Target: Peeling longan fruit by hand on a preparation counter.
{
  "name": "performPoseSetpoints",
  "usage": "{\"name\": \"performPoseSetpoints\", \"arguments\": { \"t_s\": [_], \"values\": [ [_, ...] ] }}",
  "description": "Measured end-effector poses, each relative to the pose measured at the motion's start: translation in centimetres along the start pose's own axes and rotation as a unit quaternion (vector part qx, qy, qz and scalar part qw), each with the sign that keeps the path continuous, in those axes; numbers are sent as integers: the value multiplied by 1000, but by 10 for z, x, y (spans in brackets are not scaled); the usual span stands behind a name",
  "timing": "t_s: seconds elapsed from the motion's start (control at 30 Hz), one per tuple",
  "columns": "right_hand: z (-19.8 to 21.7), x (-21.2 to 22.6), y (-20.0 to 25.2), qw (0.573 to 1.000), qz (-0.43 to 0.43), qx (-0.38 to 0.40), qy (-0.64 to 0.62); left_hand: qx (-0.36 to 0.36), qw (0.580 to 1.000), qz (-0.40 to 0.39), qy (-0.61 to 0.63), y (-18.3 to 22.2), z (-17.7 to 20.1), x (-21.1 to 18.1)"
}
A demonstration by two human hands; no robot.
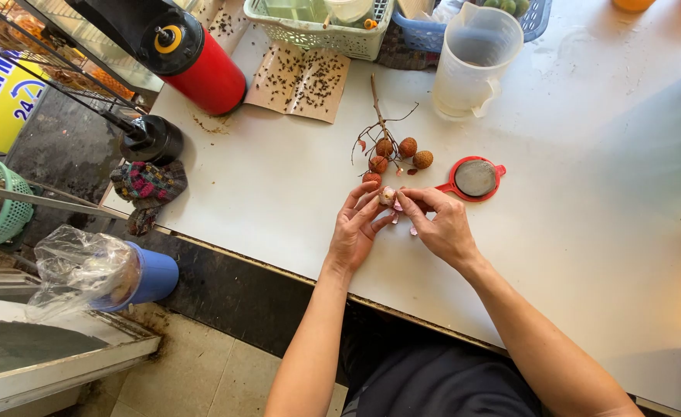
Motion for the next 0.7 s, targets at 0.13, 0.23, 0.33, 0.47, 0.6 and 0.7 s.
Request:
{"name": "performPoseSetpoints", "arguments": {
  "t_s": [0.13,0.23,0.33,0.47,0.6,0.7],
  "values": [
    [2,14,-2,999,-30,6,-17,-3,1000,7,-5,-5,4,5],
    [3,20,-3,999,-30,20,-20,6,1000,20,9,-5,7,6],
    [5,17,-4,1000,-15,22,-3,9,1000,25,0,-5,4,6],
    [2,10,-4,1000,4,23,13,15,999,24,-14,-5,7,7],
    [2,12,-7,997,-63,37,-21,4,999,28,-29,-6,7,7],
    [1,5,-5,997,-57,43,-35,6,999,28,-29,-5,4,4]
  ]
}}
Point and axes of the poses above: each hand's wrist, its own y-axis away from the middle knuckle, its own z-axis out of the back of the hand, x = y × z, the point moved 3 cm from there along -y, towards the middle knuckle, and after that the axes turned 8 degrees about -x, right-handed, at the moved point
